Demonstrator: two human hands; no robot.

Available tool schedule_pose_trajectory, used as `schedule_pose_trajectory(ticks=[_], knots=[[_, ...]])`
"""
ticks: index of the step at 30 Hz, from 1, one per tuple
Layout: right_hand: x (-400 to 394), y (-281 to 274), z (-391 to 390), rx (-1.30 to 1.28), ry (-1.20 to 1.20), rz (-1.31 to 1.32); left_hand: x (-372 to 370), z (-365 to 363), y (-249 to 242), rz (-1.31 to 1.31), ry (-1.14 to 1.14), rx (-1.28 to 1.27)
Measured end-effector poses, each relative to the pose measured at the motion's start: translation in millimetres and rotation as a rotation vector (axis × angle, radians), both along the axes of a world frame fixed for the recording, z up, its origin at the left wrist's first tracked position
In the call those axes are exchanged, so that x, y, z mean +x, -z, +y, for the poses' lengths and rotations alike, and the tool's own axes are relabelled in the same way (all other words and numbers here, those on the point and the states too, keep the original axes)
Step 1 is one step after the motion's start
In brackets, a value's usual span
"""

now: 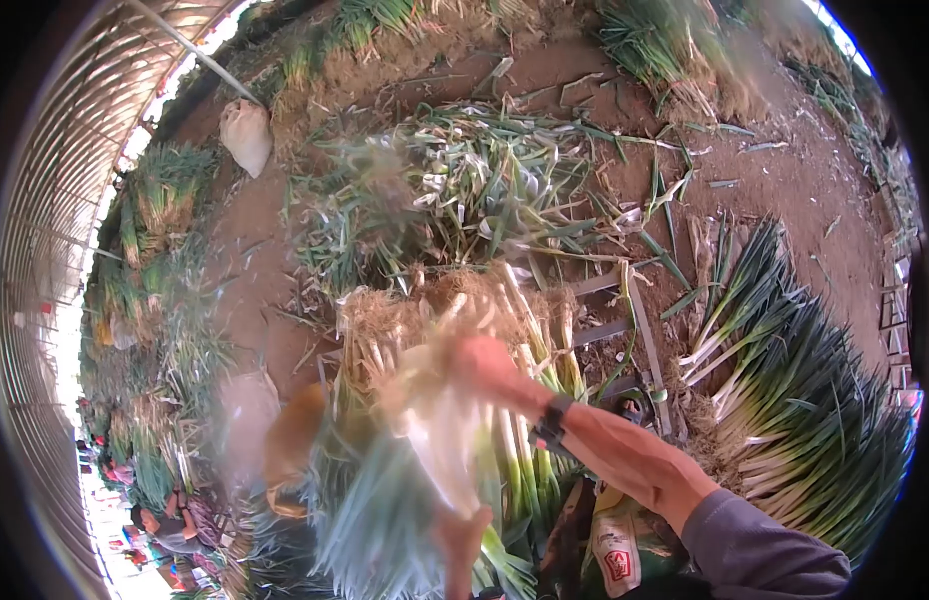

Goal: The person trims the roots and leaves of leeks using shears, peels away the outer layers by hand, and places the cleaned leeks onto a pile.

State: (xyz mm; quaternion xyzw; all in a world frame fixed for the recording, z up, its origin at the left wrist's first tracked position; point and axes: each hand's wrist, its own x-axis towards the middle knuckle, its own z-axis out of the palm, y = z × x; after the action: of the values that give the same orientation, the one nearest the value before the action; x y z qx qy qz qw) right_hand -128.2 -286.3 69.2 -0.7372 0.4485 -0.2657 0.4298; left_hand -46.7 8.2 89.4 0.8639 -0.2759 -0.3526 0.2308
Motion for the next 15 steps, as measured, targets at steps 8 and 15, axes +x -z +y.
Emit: schedule_pose_trajectory(ticks=[8, 15], knots=[[-62.6, -74.4, -123.4, 0.381, -0.053, -0.159, 29.0, 113.7, 27.6, 0.278, 0.055, 0.120], [-56.3, 12.6, -34.1, -0.171, -0.499, -0.215, 45.6, 76.7, -35.4, 0.614, -0.129, -0.102]])
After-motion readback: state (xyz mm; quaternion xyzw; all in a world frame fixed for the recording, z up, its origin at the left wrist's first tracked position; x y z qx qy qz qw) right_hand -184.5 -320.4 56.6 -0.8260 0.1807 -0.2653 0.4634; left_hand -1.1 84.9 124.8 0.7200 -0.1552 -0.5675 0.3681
